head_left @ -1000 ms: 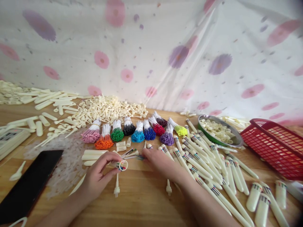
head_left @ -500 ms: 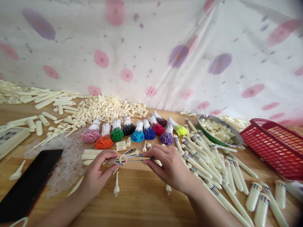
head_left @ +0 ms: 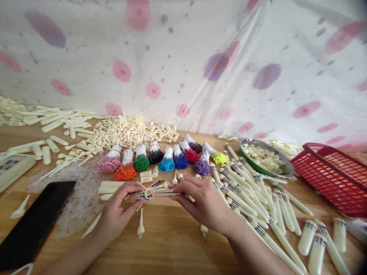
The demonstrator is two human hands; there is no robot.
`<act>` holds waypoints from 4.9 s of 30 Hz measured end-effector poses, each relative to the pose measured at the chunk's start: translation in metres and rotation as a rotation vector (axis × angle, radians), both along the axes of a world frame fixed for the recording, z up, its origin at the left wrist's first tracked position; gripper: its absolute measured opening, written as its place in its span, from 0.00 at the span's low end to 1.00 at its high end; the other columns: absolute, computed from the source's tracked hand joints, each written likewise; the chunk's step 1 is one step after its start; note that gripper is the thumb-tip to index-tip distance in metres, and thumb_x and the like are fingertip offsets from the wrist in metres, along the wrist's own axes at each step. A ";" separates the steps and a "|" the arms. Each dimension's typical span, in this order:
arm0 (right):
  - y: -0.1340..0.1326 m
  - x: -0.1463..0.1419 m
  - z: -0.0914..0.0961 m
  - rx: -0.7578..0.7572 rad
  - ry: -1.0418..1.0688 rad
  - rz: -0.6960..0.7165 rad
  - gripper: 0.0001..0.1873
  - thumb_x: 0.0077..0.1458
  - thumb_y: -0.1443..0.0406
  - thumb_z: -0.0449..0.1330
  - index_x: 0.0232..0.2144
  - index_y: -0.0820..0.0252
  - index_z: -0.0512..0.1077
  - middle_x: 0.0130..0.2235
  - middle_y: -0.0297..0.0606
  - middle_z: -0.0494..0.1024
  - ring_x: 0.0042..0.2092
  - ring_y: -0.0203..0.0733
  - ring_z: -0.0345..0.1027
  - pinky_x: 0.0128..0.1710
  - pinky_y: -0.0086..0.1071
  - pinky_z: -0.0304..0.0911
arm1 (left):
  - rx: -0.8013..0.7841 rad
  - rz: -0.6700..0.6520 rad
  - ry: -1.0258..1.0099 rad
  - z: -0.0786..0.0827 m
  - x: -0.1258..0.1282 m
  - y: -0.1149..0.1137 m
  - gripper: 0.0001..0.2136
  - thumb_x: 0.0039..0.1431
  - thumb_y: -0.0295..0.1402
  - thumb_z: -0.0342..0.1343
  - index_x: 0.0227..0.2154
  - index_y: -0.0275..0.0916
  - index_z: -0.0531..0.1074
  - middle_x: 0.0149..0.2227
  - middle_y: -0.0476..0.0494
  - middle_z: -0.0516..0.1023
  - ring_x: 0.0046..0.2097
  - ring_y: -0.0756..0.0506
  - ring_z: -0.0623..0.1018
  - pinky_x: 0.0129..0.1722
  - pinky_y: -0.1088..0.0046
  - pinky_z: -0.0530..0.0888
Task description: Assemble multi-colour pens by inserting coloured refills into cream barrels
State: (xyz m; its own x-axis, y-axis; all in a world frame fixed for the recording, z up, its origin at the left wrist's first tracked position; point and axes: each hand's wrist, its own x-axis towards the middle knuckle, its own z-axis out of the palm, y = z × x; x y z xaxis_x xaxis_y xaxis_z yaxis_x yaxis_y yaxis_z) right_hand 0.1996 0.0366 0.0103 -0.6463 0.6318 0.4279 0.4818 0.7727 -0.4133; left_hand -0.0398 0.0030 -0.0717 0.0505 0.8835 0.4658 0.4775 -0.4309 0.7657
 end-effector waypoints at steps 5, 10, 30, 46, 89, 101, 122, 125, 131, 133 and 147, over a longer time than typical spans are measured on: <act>0.001 0.001 0.000 0.009 -0.015 0.004 0.09 0.60 0.65 0.54 0.29 0.63 0.69 0.27 0.36 0.73 0.29 0.35 0.67 0.27 0.26 0.55 | 0.012 0.017 0.004 0.002 0.002 0.001 0.06 0.53 0.30 0.58 0.35 0.42 0.71 0.37 0.47 0.75 0.42 0.45 0.76 0.43 0.70 0.73; 0.000 0.001 0.001 0.023 -0.019 0.013 0.10 0.60 0.65 0.53 0.28 0.62 0.68 0.27 0.36 0.72 0.29 0.35 0.66 0.27 0.25 0.55 | 0.022 0.019 0.016 0.004 0.003 0.001 0.05 0.53 0.30 0.58 0.34 0.42 0.71 0.36 0.47 0.76 0.42 0.45 0.76 0.43 0.71 0.74; 0.007 0.005 0.000 0.098 0.088 0.133 0.08 0.60 0.67 0.53 0.28 0.62 0.67 0.25 0.34 0.69 0.26 0.34 0.60 0.26 0.26 0.53 | -0.123 -0.357 -0.041 0.005 -0.002 -0.005 0.17 0.62 0.27 0.48 0.52 0.48 0.68 0.31 0.51 0.79 0.31 0.50 0.77 0.33 0.80 0.73; -0.010 0.011 0.022 0.023 -0.080 0.139 0.10 0.62 0.66 0.51 0.30 0.62 0.68 0.27 0.34 0.69 0.29 0.34 0.60 0.26 0.28 0.51 | -0.141 -0.230 -0.063 -0.001 -0.004 -0.007 0.12 0.56 0.39 0.55 0.42 0.49 0.77 0.40 0.45 0.82 0.41 0.41 0.80 0.41 0.68 0.77; -0.014 0.015 0.028 0.014 -0.105 0.196 0.11 0.63 0.66 0.48 0.31 0.62 0.68 0.27 0.36 0.69 0.29 0.35 0.59 0.28 0.29 0.54 | -0.241 -0.243 -0.178 0.008 0.001 -0.008 0.10 0.52 0.40 0.59 0.37 0.49 0.80 0.39 0.42 0.82 0.40 0.41 0.81 0.35 0.70 0.79; -0.013 0.013 0.023 0.063 -0.081 0.223 0.12 0.62 0.68 0.48 0.29 0.63 0.69 0.26 0.36 0.68 0.28 0.35 0.56 0.27 0.29 0.52 | -0.133 -0.321 -0.016 0.011 -0.001 -0.008 0.13 0.55 0.33 0.57 0.43 0.52 0.77 0.39 0.47 0.83 0.38 0.43 0.82 0.38 0.72 0.78; -0.002 0.021 0.020 -0.182 0.103 0.098 0.06 0.62 0.62 0.51 0.37 0.59 0.65 0.32 0.37 0.73 0.31 0.35 0.64 0.30 0.28 0.58 | -0.204 -0.320 -0.339 0.006 0.004 -0.005 0.09 0.54 0.28 0.59 0.38 0.44 0.76 0.37 0.45 0.78 0.42 0.45 0.78 0.42 0.72 0.76; -0.009 0.011 0.012 -0.449 0.268 0.145 0.06 0.65 0.62 0.43 0.39 0.57 0.58 0.34 0.36 0.73 0.27 0.31 0.62 0.26 0.26 0.59 | -0.175 -0.274 -0.325 0.008 0.004 -0.004 0.09 0.54 0.28 0.58 0.38 0.43 0.76 0.37 0.44 0.78 0.42 0.44 0.78 0.42 0.72 0.76; -0.027 -0.011 0.006 -0.196 0.096 0.074 0.07 0.63 0.65 0.45 0.42 0.60 0.60 0.33 0.40 0.74 0.31 0.38 0.67 0.30 0.30 0.62 | -0.177 -0.194 -0.228 0.008 0.002 -0.003 0.10 0.53 0.26 0.58 0.37 0.44 0.76 0.38 0.46 0.79 0.42 0.45 0.78 0.42 0.73 0.76; -0.028 -0.013 0.005 -0.101 0.043 0.097 0.09 0.64 0.66 0.45 0.44 0.62 0.59 0.35 0.43 0.74 0.35 0.41 0.69 0.34 0.33 0.63 | -0.157 -0.182 -0.204 0.008 0.002 -0.002 0.10 0.52 0.26 0.58 0.38 0.44 0.76 0.38 0.46 0.79 0.42 0.45 0.79 0.42 0.73 0.76; -0.017 -0.014 -0.002 -0.372 0.161 0.064 0.05 0.64 0.64 0.44 0.38 0.58 0.58 0.31 0.36 0.72 0.27 0.34 0.62 0.27 0.27 0.58 | -0.275 -0.135 -0.266 0.018 0.015 -0.004 0.11 0.48 0.25 0.58 0.35 0.44 0.78 0.34 0.48 0.82 0.36 0.46 0.81 0.36 0.76 0.77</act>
State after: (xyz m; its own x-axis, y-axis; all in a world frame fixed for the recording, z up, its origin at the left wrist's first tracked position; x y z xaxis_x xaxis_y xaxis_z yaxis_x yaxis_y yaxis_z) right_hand 0.1858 0.0199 0.0087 -0.6332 0.7231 0.2762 0.3440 0.5825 -0.7365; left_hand -0.0250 -0.0006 -0.0540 0.0843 0.9706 0.2253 0.2001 -0.2380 0.9504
